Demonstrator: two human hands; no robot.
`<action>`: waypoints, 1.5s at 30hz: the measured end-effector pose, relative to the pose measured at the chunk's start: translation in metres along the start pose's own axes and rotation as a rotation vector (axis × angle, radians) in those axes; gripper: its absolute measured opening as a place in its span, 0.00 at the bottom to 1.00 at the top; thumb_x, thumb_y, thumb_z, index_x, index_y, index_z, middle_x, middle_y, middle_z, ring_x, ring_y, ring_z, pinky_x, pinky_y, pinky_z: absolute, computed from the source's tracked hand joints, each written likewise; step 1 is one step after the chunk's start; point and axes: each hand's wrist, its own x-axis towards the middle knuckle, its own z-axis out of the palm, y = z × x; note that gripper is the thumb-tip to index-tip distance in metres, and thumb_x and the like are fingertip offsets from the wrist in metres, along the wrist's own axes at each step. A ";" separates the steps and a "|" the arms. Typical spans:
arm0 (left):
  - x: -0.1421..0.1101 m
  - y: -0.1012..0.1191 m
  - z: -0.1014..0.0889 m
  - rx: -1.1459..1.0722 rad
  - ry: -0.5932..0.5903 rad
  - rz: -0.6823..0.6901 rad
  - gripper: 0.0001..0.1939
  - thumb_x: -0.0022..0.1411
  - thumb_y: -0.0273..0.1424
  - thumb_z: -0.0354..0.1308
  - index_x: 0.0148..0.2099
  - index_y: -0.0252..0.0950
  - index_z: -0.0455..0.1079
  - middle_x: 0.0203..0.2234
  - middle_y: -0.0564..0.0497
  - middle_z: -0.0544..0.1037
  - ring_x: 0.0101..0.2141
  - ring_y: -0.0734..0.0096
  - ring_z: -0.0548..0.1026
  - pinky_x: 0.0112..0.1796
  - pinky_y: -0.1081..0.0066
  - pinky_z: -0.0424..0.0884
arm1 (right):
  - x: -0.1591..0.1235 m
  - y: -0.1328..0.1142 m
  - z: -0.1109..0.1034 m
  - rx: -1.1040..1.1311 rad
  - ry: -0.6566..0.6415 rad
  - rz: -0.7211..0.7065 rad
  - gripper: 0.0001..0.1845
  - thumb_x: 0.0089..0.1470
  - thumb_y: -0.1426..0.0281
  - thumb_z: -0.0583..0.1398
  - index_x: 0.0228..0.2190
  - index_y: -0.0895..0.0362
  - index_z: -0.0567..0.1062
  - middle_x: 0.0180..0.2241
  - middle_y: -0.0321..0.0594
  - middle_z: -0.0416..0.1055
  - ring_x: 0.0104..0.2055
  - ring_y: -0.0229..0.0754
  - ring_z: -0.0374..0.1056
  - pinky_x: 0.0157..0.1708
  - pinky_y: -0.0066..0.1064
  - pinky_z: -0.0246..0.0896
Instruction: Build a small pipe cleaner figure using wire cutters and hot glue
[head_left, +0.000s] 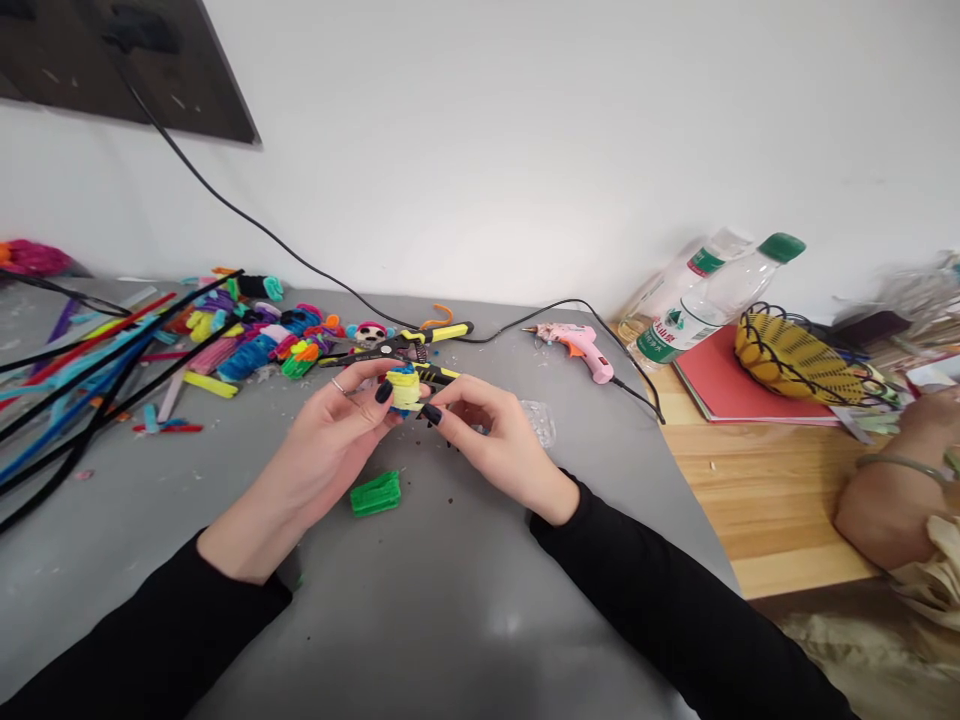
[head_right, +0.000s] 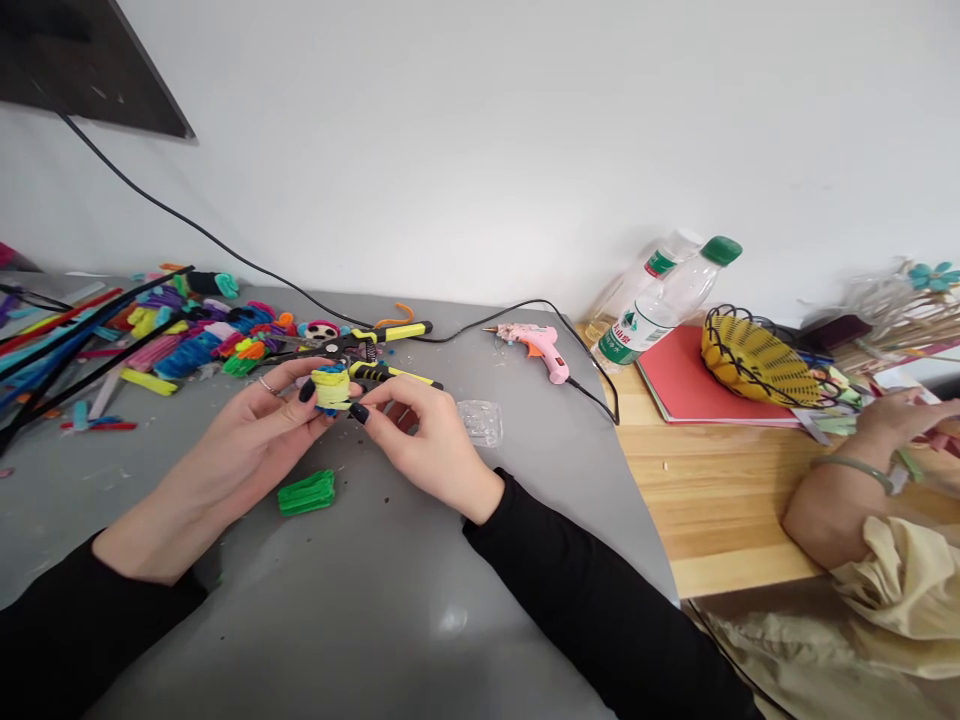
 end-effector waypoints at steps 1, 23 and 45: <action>0.000 0.000 0.000 0.002 0.002 -0.010 0.20 0.50 0.40 0.81 0.45 0.44 0.83 0.40 0.48 0.86 0.44 0.60 0.82 0.44 0.67 0.77 | 0.000 0.000 0.000 -0.003 0.002 -0.003 0.08 0.63 0.64 0.61 0.34 0.55 0.78 0.34 0.37 0.75 0.32 0.36 0.65 0.32 0.29 0.62; 0.000 0.001 0.001 0.155 -0.015 -0.019 0.19 0.52 0.42 0.79 0.45 0.44 0.83 0.38 0.48 0.83 0.43 0.58 0.79 0.43 0.64 0.76 | -0.001 0.001 0.001 -0.064 0.002 -0.058 0.06 0.60 0.69 0.60 0.32 0.54 0.77 0.31 0.35 0.74 0.30 0.36 0.65 0.31 0.29 0.62; 0.000 -0.004 0.000 0.173 0.025 0.023 0.24 0.46 0.45 0.82 0.44 0.44 0.85 0.43 0.46 0.85 0.48 0.54 0.80 0.50 0.58 0.77 | -0.002 -0.002 0.002 -0.011 -0.003 -0.038 0.06 0.62 0.67 0.60 0.33 0.54 0.75 0.30 0.34 0.71 0.31 0.36 0.65 0.32 0.29 0.62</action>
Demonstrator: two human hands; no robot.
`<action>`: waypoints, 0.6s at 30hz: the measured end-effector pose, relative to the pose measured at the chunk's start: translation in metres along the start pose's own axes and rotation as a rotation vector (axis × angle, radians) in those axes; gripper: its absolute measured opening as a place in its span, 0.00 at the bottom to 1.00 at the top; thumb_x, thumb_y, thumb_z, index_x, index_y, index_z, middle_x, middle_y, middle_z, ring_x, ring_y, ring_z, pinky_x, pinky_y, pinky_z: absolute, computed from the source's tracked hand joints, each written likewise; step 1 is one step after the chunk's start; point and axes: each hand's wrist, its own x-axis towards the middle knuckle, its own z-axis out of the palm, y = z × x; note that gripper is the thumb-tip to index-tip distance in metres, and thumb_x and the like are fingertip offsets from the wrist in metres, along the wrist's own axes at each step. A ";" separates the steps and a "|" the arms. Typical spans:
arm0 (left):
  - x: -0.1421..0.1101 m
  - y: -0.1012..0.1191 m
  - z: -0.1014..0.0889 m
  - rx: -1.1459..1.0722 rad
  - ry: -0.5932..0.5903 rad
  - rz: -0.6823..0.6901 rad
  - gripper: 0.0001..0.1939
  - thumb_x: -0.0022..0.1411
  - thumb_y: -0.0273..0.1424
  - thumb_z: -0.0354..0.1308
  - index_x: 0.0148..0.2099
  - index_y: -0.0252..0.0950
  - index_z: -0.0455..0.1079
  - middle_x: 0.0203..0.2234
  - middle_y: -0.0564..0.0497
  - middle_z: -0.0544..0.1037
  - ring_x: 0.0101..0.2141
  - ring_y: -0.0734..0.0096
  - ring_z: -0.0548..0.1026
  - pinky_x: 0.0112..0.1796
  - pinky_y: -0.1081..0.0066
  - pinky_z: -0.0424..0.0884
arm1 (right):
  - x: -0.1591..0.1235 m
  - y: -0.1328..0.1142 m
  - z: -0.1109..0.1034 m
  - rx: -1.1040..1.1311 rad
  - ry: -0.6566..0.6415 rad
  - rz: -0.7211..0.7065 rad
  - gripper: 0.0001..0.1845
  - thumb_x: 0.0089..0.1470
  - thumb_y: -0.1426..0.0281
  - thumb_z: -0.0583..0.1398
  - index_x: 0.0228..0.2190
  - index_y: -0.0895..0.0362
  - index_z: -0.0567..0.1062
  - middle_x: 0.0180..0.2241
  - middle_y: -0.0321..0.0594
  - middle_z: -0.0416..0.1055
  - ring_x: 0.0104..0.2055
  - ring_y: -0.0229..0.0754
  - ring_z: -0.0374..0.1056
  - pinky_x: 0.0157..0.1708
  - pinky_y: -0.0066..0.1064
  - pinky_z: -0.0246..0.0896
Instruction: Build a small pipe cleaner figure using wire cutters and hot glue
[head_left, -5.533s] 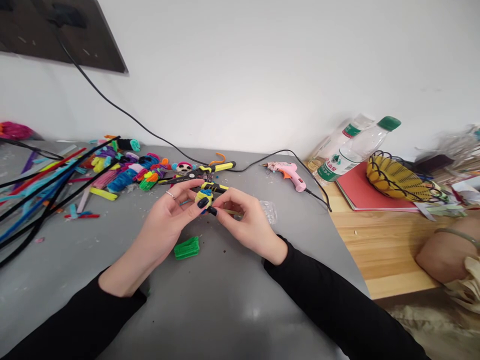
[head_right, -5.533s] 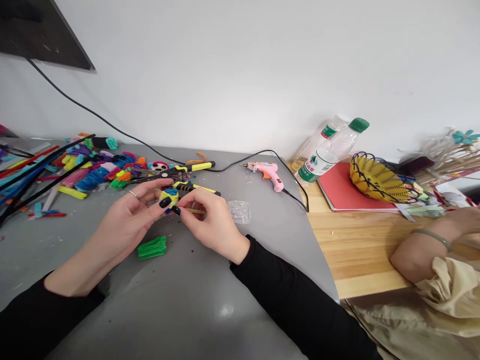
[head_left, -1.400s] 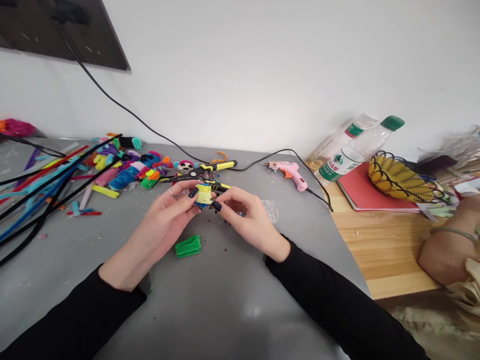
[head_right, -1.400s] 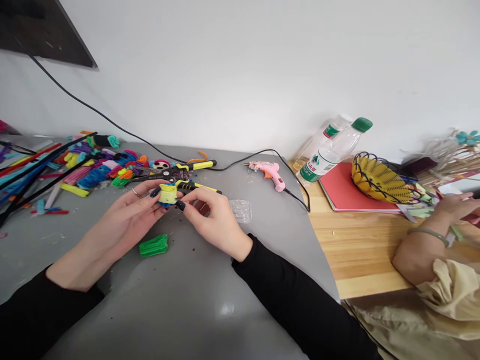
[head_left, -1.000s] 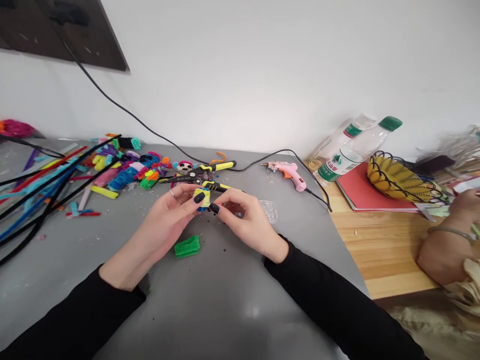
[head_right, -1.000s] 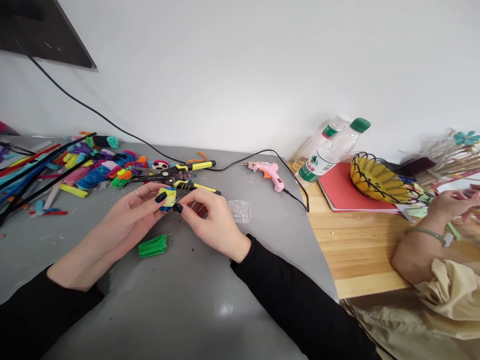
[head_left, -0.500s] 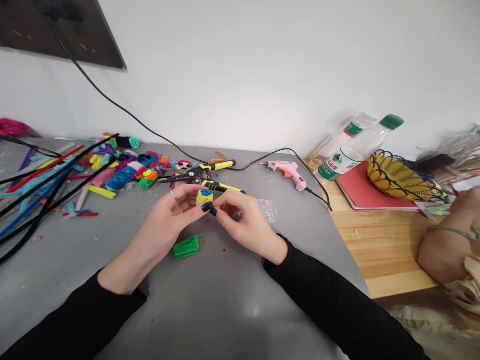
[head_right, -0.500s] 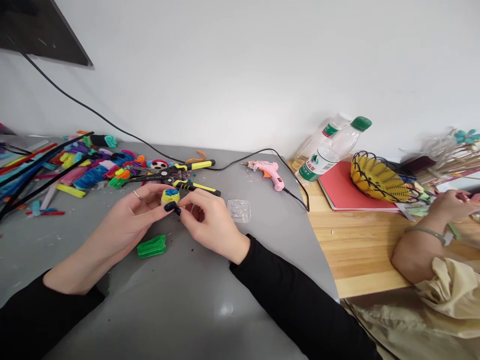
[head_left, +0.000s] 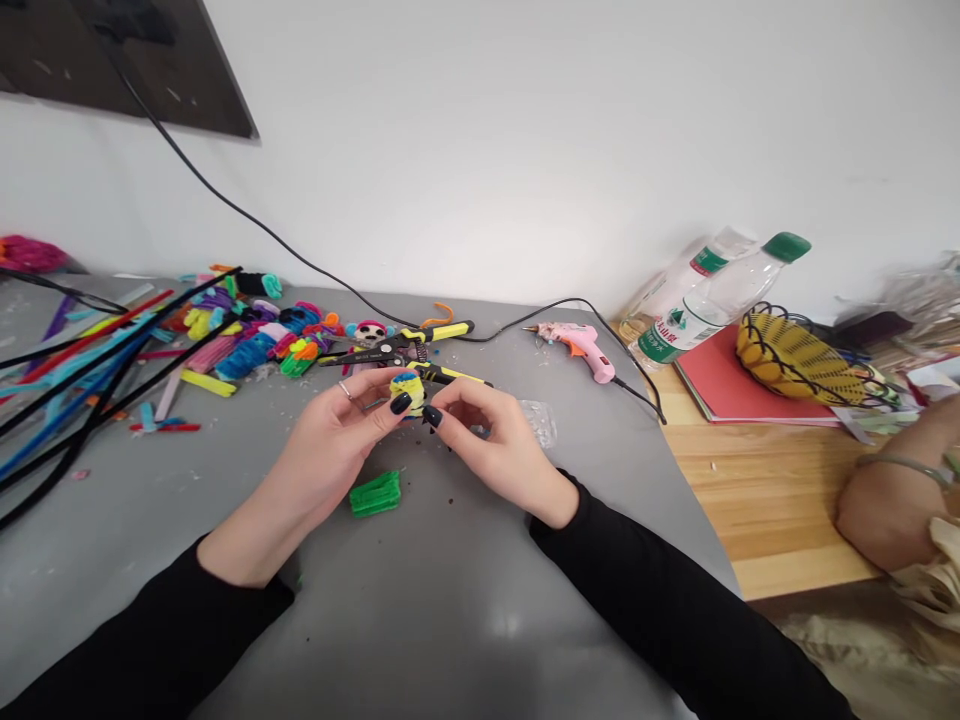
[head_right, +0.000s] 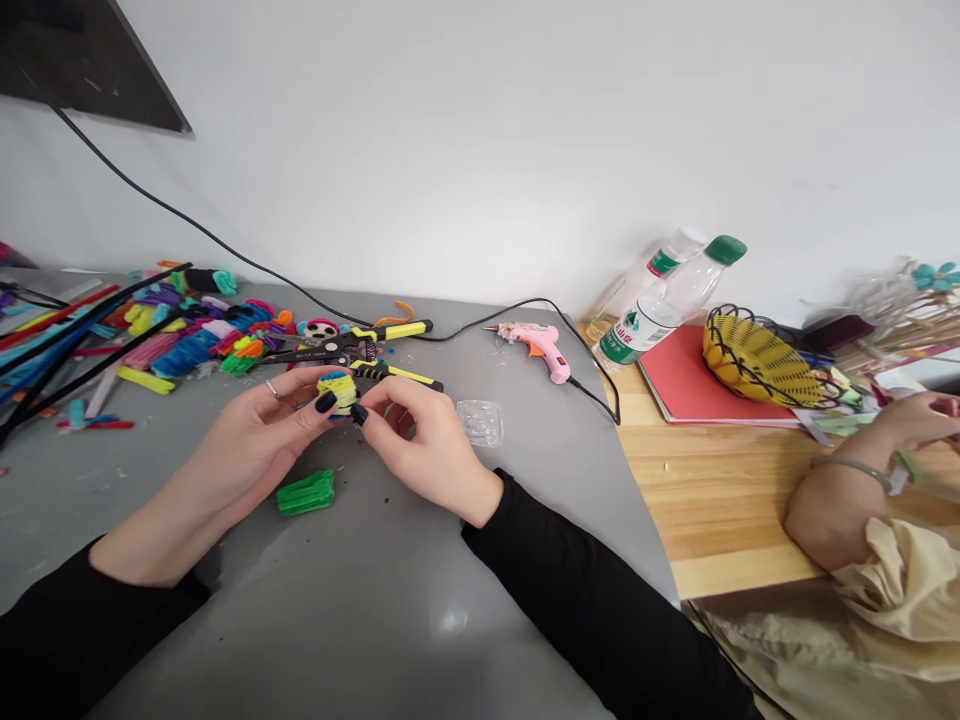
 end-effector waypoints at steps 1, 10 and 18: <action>0.000 0.000 0.000 -0.013 -0.003 -0.006 0.24 0.46 0.45 0.82 0.44 0.45 0.85 0.43 0.47 0.85 0.47 0.55 0.80 0.49 0.59 0.77 | 0.000 0.000 0.000 0.016 -0.008 0.005 0.06 0.62 0.66 0.60 0.33 0.54 0.75 0.31 0.34 0.71 0.31 0.36 0.65 0.32 0.29 0.62; 0.000 0.004 -0.001 0.028 -0.049 -0.035 0.23 0.48 0.47 0.81 0.46 0.47 0.84 0.36 0.50 0.83 0.41 0.63 0.78 0.42 0.68 0.75 | 0.000 -0.001 -0.003 0.048 -0.036 0.028 0.09 0.64 0.64 0.61 0.34 0.54 0.77 0.34 0.37 0.75 0.33 0.37 0.66 0.35 0.30 0.64; 0.001 0.001 -0.001 0.034 -0.041 -0.050 0.26 0.45 0.44 0.83 0.45 0.43 0.81 0.37 0.49 0.85 0.43 0.61 0.80 0.45 0.66 0.76 | 0.000 0.000 -0.002 0.057 -0.029 0.015 0.10 0.64 0.63 0.62 0.32 0.55 0.77 0.32 0.36 0.73 0.31 0.36 0.65 0.33 0.29 0.63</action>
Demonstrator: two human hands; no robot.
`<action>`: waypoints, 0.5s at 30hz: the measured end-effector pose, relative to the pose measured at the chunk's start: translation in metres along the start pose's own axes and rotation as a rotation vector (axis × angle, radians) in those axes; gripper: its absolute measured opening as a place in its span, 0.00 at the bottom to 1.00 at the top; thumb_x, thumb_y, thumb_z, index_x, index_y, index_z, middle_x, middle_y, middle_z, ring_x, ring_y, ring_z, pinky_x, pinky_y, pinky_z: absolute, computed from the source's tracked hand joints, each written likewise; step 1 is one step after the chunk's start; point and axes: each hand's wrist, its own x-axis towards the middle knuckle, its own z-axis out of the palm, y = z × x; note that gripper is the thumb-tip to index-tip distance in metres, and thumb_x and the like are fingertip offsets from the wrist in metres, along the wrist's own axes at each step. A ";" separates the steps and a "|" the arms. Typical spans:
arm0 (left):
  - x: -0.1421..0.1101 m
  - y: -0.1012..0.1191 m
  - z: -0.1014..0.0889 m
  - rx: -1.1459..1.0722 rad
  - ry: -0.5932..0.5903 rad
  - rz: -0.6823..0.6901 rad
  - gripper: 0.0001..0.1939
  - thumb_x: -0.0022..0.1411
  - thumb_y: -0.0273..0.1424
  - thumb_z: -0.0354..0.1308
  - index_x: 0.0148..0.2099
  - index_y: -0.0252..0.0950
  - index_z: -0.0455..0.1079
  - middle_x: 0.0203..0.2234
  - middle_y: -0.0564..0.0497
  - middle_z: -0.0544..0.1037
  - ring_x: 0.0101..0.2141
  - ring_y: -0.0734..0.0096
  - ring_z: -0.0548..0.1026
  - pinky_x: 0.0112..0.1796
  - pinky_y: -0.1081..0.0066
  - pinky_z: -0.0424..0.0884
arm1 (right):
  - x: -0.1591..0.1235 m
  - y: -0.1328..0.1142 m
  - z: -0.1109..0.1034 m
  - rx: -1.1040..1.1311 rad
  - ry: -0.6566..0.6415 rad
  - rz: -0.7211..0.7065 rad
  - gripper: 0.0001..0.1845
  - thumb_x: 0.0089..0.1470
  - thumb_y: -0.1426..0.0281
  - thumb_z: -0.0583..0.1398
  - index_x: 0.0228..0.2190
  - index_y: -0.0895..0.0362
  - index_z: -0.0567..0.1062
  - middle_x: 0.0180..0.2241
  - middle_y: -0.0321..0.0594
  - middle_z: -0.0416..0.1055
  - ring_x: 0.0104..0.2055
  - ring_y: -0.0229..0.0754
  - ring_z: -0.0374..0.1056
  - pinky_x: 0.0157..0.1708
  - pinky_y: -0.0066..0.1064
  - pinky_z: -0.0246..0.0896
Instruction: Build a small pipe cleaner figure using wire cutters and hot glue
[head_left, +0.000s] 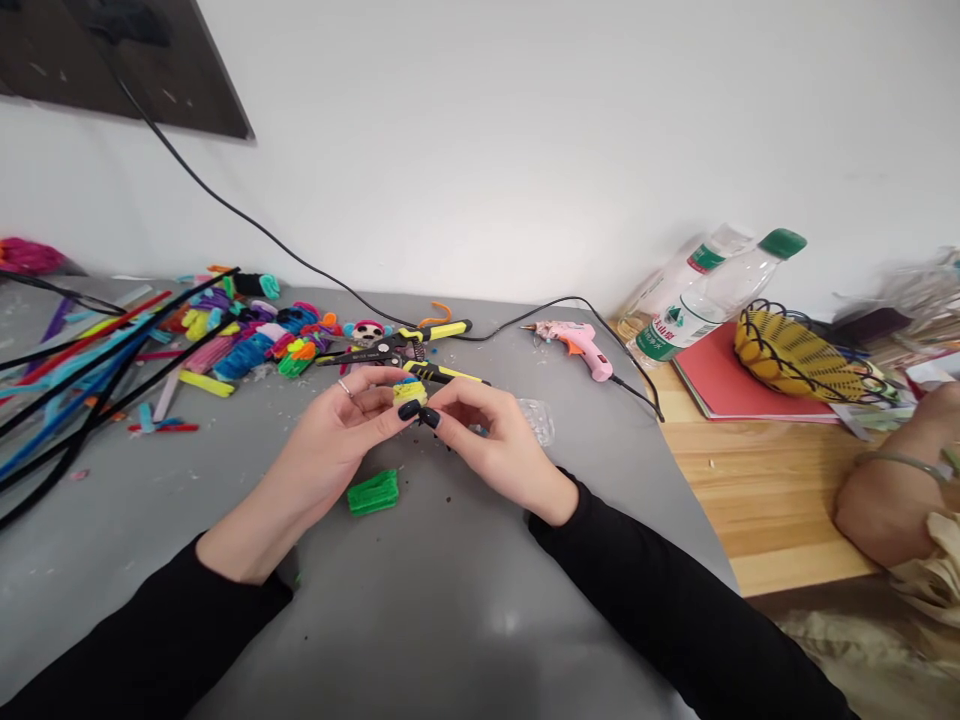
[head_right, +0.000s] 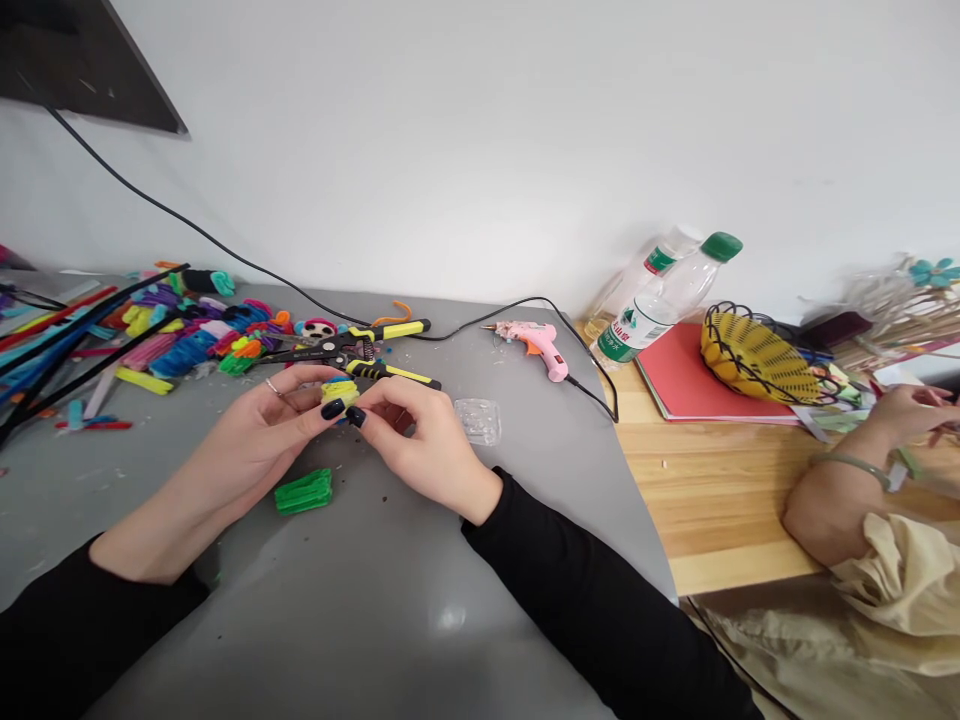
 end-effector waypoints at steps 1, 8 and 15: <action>0.000 0.001 0.000 -0.005 0.004 -0.008 0.26 0.45 0.45 0.83 0.44 0.43 0.81 0.37 0.49 0.85 0.43 0.62 0.80 0.45 0.67 0.76 | 0.000 0.000 0.000 0.000 0.001 -0.003 0.10 0.64 0.63 0.61 0.33 0.55 0.76 0.32 0.36 0.73 0.31 0.36 0.65 0.33 0.29 0.63; -0.003 0.006 0.004 -0.011 -0.012 -0.024 0.26 0.45 0.48 0.82 0.42 0.43 0.81 0.37 0.51 0.84 0.39 0.67 0.80 0.42 0.70 0.76 | -0.001 0.002 0.002 -0.074 0.047 -0.118 0.05 0.61 0.70 0.59 0.33 0.55 0.76 0.29 0.34 0.71 0.29 0.35 0.64 0.31 0.27 0.62; -0.004 0.005 0.004 -0.003 -0.018 -0.011 0.26 0.46 0.46 0.82 0.46 0.45 0.82 0.39 0.51 0.85 0.45 0.66 0.79 0.46 0.72 0.76 | 0.000 -0.002 0.002 -0.058 0.038 -0.089 0.06 0.62 0.69 0.58 0.33 0.55 0.75 0.28 0.33 0.70 0.29 0.35 0.63 0.30 0.28 0.59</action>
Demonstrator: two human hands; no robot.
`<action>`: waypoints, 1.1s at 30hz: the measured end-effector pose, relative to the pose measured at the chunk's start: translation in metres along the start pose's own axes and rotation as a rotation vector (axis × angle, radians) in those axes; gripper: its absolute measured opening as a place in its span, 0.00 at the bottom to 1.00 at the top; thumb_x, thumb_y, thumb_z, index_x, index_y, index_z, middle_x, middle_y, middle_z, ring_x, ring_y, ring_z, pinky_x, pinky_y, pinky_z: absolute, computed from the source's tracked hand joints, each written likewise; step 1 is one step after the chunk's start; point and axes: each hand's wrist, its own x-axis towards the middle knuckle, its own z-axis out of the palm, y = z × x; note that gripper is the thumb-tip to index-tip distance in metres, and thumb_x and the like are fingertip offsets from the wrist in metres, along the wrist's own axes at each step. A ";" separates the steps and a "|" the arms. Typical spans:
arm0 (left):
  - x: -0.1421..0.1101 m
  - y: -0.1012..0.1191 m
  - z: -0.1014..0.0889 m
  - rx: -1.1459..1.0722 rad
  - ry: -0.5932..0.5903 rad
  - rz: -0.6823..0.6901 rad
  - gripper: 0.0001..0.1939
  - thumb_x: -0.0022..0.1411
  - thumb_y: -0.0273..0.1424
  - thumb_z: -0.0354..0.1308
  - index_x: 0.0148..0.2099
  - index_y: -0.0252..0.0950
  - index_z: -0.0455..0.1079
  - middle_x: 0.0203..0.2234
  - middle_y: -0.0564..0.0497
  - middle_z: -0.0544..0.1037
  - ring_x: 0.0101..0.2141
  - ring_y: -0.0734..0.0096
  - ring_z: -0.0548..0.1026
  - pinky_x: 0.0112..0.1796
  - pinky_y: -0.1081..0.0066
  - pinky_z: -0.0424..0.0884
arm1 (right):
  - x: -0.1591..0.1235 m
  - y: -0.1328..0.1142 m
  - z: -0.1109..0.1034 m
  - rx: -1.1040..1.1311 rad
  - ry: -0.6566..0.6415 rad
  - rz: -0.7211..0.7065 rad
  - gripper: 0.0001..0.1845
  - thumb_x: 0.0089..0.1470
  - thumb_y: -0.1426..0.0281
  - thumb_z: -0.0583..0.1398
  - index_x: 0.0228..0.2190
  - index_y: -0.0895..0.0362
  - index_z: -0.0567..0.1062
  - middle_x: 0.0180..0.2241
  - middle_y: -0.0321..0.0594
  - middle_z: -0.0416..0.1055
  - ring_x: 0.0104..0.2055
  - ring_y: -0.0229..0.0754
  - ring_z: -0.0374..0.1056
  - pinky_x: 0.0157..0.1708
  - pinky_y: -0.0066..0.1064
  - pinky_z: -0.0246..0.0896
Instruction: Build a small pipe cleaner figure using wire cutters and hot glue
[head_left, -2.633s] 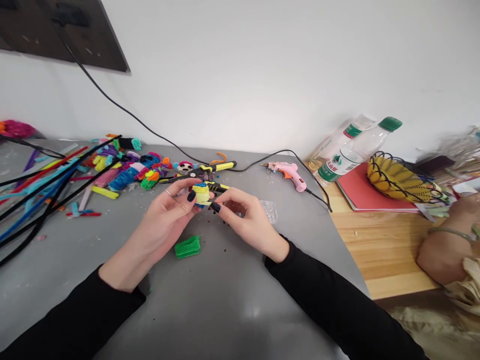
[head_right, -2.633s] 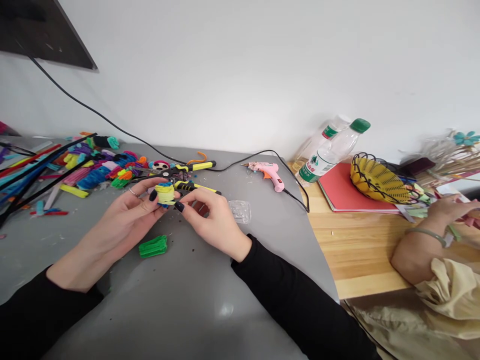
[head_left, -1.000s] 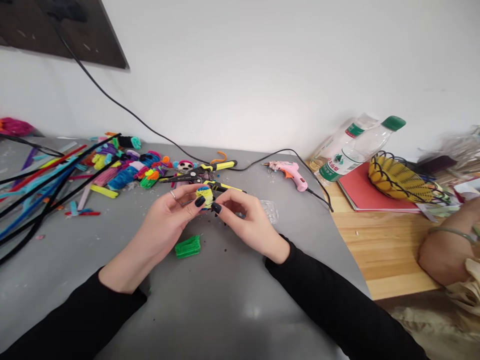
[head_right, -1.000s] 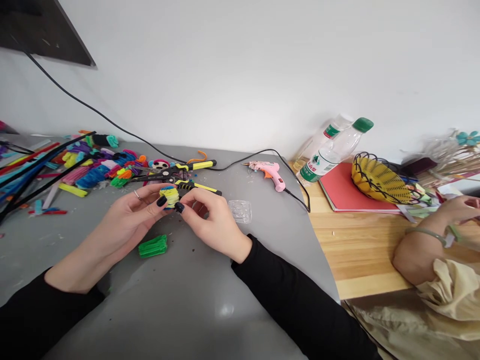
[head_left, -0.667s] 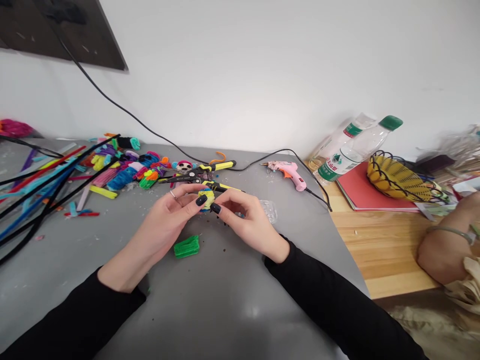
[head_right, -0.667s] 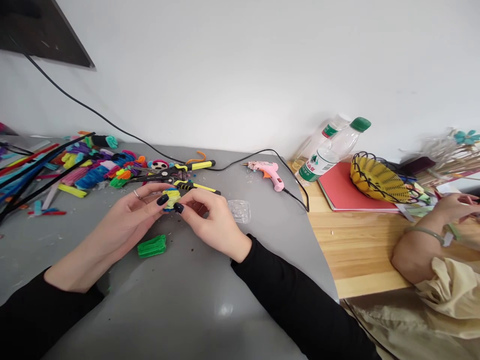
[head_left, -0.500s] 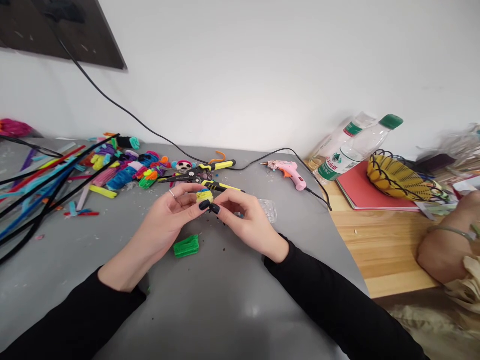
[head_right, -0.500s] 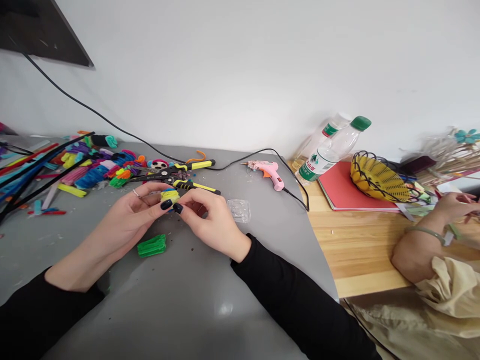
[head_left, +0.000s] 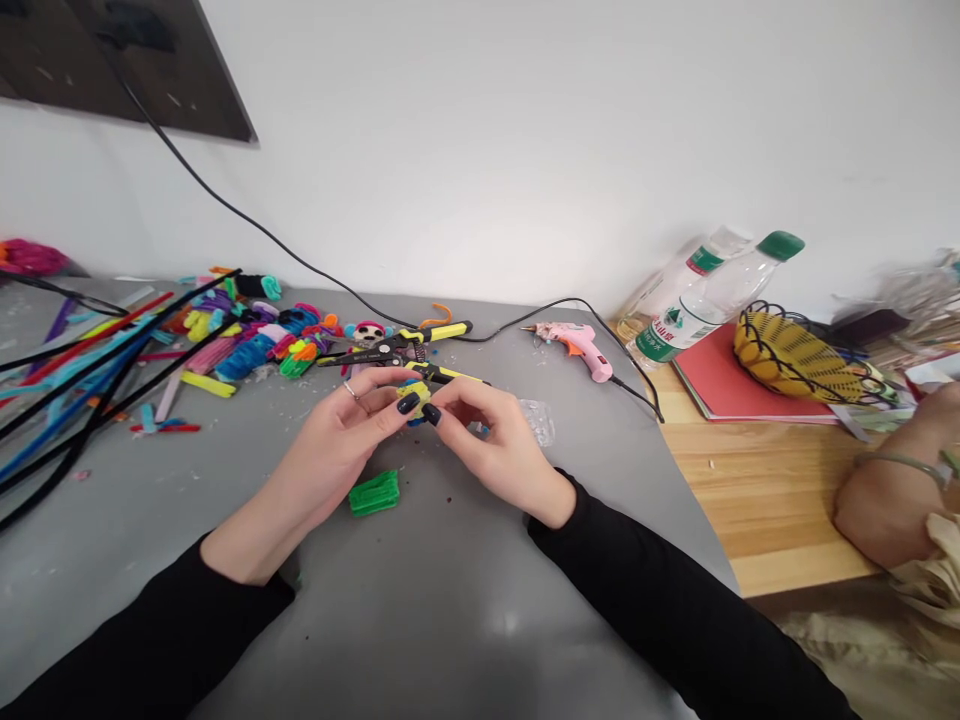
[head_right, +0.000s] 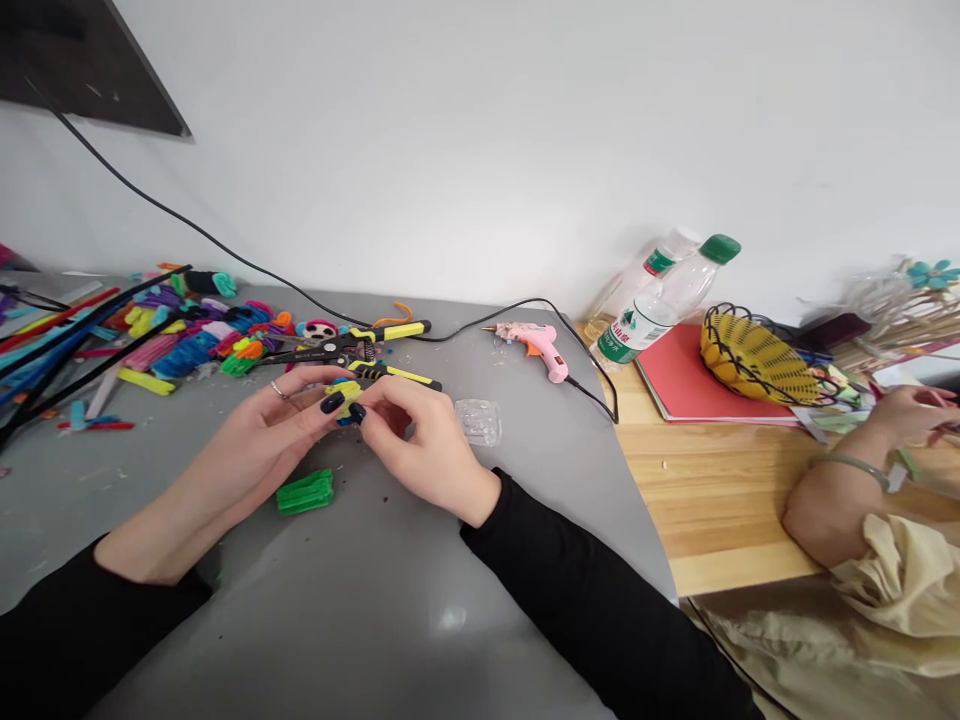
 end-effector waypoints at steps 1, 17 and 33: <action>0.000 -0.001 0.000 -0.001 0.003 0.002 0.26 0.45 0.46 0.82 0.46 0.45 0.82 0.39 0.51 0.85 0.46 0.66 0.80 0.47 0.72 0.76 | 0.000 -0.001 0.000 0.009 -0.002 0.013 0.06 0.62 0.69 0.59 0.32 0.55 0.75 0.28 0.32 0.69 0.29 0.34 0.62 0.30 0.28 0.59; -0.001 -0.003 -0.001 0.248 0.052 0.193 0.26 0.51 0.48 0.78 0.48 0.41 0.80 0.42 0.46 0.87 0.45 0.55 0.84 0.47 0.61 0.82 | 0.001 0.001 -0.002 0.082 -0.042 0.145 0.21 0.65 0.49 0.61 0.34 0.54 0.70 0.28 0.31 0.67 0.29 0.36 0.61 0.31 0.30 0.57; -0.003 -0.006 0.000 0.123 0.055 0.217 0.26 0.51 0.47 0.78 0.48 0.41 0.80 0.43 0.46 0.86 0.45 0.58 0.83 0.47 0.62 0.81 | 0.001 0.002 -0.001 0.400 -0.089 0.289 0.27 0.55 0.47 0.70 0.31 0.52 0.65 0.25 0.27 0.64 0.26 0.33 0.61 0.28 0.28 0.58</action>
